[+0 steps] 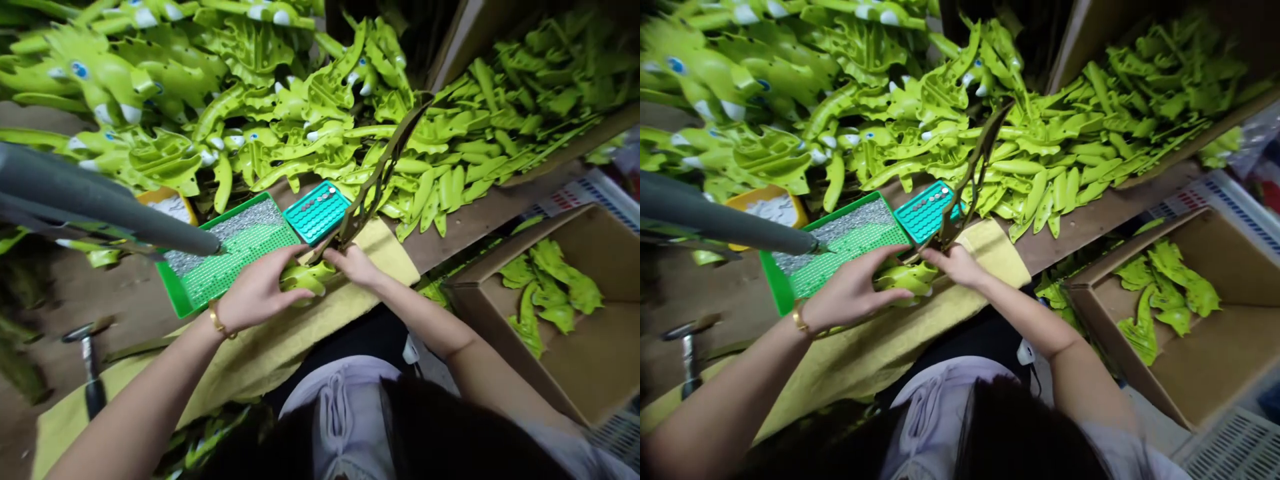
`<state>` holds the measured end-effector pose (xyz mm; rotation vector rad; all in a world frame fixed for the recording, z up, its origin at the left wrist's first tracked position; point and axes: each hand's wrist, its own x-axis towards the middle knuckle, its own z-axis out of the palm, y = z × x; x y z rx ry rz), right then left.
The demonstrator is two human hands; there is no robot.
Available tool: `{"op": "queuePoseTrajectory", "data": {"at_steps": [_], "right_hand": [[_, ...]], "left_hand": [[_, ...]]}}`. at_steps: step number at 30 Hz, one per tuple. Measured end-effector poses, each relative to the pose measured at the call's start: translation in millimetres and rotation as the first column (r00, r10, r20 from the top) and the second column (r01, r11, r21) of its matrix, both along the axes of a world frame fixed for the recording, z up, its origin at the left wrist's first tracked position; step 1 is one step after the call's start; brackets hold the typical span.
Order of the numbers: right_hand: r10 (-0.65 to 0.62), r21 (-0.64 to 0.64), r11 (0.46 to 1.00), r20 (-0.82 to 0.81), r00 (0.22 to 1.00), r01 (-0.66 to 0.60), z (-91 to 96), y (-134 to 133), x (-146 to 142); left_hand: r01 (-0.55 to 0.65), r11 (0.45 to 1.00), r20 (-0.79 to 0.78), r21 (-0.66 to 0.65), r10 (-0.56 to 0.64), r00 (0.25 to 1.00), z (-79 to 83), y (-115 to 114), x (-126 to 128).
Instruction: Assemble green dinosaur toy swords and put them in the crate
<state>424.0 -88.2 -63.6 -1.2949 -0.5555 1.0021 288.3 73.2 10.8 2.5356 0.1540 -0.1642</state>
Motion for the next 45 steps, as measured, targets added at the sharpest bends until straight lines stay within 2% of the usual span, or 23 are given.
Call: {"op": "queuePoseTrajectory", "data": {"at_steps": [3, 8, 10, 14, 21, 25, 28, 36, 42, 45], "right_hand": [[0.088, 0.016, 0.996, -0.030, 0.996, -0.088, 1.0, 1, -4], [-0.038, -0.019, 0.999, -0.066, 0.997, 0.037, 7.4, 0, -9], [-0.027, -0.043, 0.999, -0.059, 0.998, 0.025, 7.4, -1, -10], [0.044, -0.082, 0.996, 0.056, 0.997, -0.039, 3.6, -1, -14], [-0.070, -0.158, 0.981, 0.238, 0.969, 0.110, 1.9, 0, -26], [0.007, -0.240, 0.968, 0.314, 0.950, 0.073, 7.0, 1, -19], [0.070, -0.291, 0.955, 0.423, 0.903, 0.062, 8.9, 2, -13], [0.006, -0.204, 0.974, 0.440, 0.898, 0.094, -4.6, 3, -29], [0.041, -0.220, 0.974, 0.431, 0.901, 0.061, 4.2, 2, -21], [0.043, -0.251, 0.965, 0.443, 0.896, 0.078, 6.2, 7, -17]], "left_hand": [[-0.016, 1.000, 0.006, -0.023, 0.016, 1.000, -1.9, 2, 3], [-0.002, 0.999, 0.019, -0.050, 0.003, 1.000, 0.5, 0, 5], [0.000, 0.999, 0.018, -0.032, 0.000, 1.000, 2.7, -2, 5], [-0.010, 1.000, 0.003, 0.022, 0.010, 1.000, 4.9, -5, 4], [0.026, 0.999, 0.039, -0.037, -0.024, 0.999, 3.0, -4, 2], [0.009, 0.999, 0.055, -0.045, -0.007, 0.998, 3.5, 0, -2], [-0.006, 0.999, 0.056, -0.038, 0.008, 0.998, 4.3, 2, -3], [0.029, 0.997, 0.055, -0.073, -0.026, 0.998, 8.4, 1, -2], [0.053, 0.990, 0.036, -0.131, -0.048, 0.998, 8.7, 5, 0], [0.026, 0.996, 0.032, -0.086, -0.023, 0.999, 8.9, 6, 3]]}}
